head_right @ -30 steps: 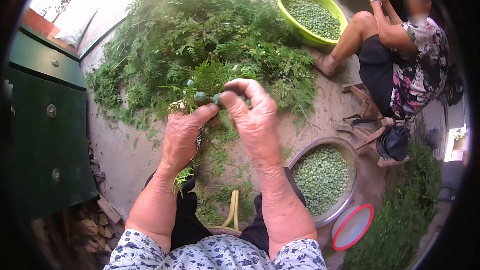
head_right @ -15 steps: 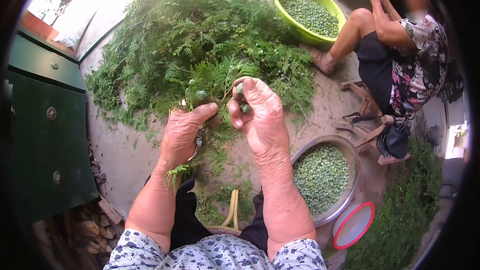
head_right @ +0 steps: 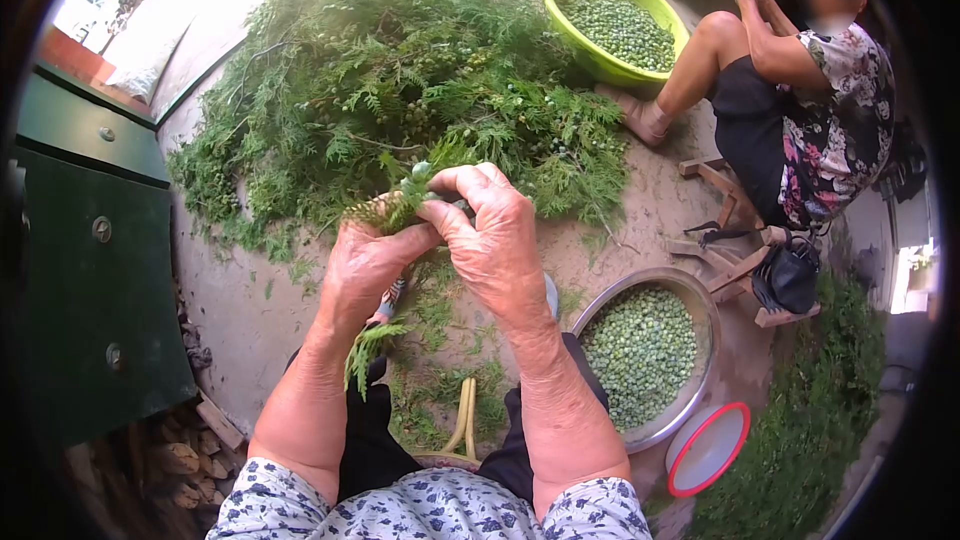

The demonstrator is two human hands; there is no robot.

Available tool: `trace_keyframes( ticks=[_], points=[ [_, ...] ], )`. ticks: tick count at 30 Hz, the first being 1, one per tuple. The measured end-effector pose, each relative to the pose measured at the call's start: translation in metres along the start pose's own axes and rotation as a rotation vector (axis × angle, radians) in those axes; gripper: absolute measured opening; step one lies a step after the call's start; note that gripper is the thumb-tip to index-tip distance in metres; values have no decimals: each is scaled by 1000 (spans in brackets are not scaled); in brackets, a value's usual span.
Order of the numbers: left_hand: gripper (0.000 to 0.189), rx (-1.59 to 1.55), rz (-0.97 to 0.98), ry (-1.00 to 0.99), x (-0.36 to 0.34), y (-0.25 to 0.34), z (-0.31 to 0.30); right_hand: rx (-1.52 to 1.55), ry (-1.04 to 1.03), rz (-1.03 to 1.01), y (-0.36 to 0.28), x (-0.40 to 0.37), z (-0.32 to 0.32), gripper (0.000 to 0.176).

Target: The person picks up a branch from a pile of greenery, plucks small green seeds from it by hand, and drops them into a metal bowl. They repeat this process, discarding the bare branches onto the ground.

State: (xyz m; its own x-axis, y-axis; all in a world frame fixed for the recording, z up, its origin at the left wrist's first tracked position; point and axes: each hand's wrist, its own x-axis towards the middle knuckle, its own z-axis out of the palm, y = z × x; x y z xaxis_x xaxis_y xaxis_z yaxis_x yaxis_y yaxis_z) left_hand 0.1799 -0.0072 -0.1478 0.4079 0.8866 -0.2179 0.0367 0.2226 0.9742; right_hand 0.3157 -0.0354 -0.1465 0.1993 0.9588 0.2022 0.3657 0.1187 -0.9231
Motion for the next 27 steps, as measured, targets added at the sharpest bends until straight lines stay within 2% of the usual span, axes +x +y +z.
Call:
trace_keyframes(
  ticks=[1, 3, 8, 12, 14, 15, 16, 18, 20, 22, 24, 25, 27],
  points=[
    [12, 0, 2, -1, 0, -2, 0, 9, 12, 46, -4, 0, -1, 20],
    [14, -209, 80, 46, 2, -9, -1, 18, 21, 92, -7, 0, -1, 19],
    [17, -204, 119, 74, 1, -3, -1, -9, 63, -9, -6, 1, 1, 15],
    [16, -77, 51, 121, -5, 10, -5, 79, -28, 84, -5, 1, -3, 11],
    [16, -82, 19, 132, -8, 17, -6, 637, -106, 490, -9, 0, -7, 11],
    [15, -63, -83, 153, -8, 21, -7, 893, -151, 495, -1, 0, -11, 15],
    [15, -44, -185, 174, -8, 24, -9, 891, -153, 494, 3, 1, -15, 15],
    [14, -17, -123, 146, -7, 15, -9, 1074, -106, 464, 7, 3, -19, 19],
    [13, -122, 111, 137, -4, -1, -5, 1119, -32, 430, 6, 5, -20, 21],
    [13, -98, 92, 125, -5, 5, -4, 1164, 124, 464, -3, 9, -26, 23],
    [14, 140, 242, 83, -4, 3, -8, 1235, 142, 459, 2, 9, -31, 21],
    [14, 139, 241, 80, -3, 3, -10, 1308, 99, 413, 9, 8, -35, 19],
    [13, 485, 443, 48, 0, 3, -15, 1352, 89, 317, 17, 8, -40, 16]
  ],
)
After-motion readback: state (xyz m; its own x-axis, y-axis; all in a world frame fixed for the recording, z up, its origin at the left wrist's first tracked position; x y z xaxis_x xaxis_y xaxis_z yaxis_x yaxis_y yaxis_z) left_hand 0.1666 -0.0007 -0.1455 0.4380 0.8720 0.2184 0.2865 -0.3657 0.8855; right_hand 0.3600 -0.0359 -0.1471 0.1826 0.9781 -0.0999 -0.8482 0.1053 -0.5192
